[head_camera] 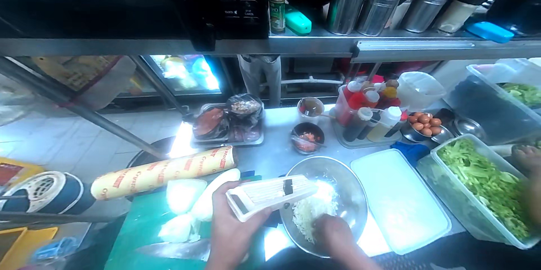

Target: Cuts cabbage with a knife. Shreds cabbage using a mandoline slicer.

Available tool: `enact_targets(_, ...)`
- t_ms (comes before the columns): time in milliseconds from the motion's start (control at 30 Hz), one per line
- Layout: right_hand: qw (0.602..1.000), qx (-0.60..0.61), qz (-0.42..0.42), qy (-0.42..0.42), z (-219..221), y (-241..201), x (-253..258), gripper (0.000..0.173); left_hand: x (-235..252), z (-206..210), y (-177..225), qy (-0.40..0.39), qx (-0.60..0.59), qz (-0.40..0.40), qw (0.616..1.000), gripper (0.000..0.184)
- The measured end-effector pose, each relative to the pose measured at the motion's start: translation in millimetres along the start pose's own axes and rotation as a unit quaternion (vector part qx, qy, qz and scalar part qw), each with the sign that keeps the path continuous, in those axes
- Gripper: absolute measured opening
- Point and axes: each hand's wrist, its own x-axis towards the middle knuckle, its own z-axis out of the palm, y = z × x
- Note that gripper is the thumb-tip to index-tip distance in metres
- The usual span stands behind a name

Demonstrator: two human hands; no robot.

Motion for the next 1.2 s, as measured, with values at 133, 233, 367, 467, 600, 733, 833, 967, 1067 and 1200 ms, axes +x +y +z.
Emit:
enact_targets(133,0.988,0.124,-0.009,0.093,2,7,-5,0.025,-3,-7,0,0.01,-0.008,0.007,1.0,0.098)
enact_targets(233,0.865,0.489,0.057,0.097,-12,20,-14,0.017,-6,-13,0,0.012,-0.024,0.006,1.0,0.097)
enact_targets(367,0.626,0.772,0.091,0.057,-16,51,-25,0.016,-10,-19,0,0.017,-0.043,0.006,0.999,0.096)
enact_targets(467,0.562,0.822,0.073,0.062,-14,67,-33,0.015,-12,-24,-1,0.009,-0.052,0.009,0.999,0.097)
enact_targets(600,0.586,0.799,0.102,0.082,-16,66,-38,0.012,-10,-29,2,0.01,-0.053,0.024,0.998,0.096)
enact_targets(733,0.689,0.706,0.144,0.08,-14,56,-31,0.027,-7,-31,4,0.002,-0.047,0.026,0.999,0.096)
enact_targets(833,0.791,0.596,0.118,0.072,-16,47,-24,0.032,-7,-24,4,0.004,-0.046,0.03,0.998,0.096)
enact_targets(967,0.937,0.349,0.001,0.008,-25,24,-18,0.036,-9,-16,6,0.004,-0.053,0.029,0.998,0.097)
enact_targets(1067,0.985,0.127,-0.06,-0.1,-28,-2,-11,0.035,-10,-10,8,0.007,-0.048,0.03,0.998,0.095)
enact_targets(1200,0.995,0.041,0.013,-0.09,-25,-5,8,0.032,-12,-6,10,0.007,-0.046,0.032,0.998,0.095)
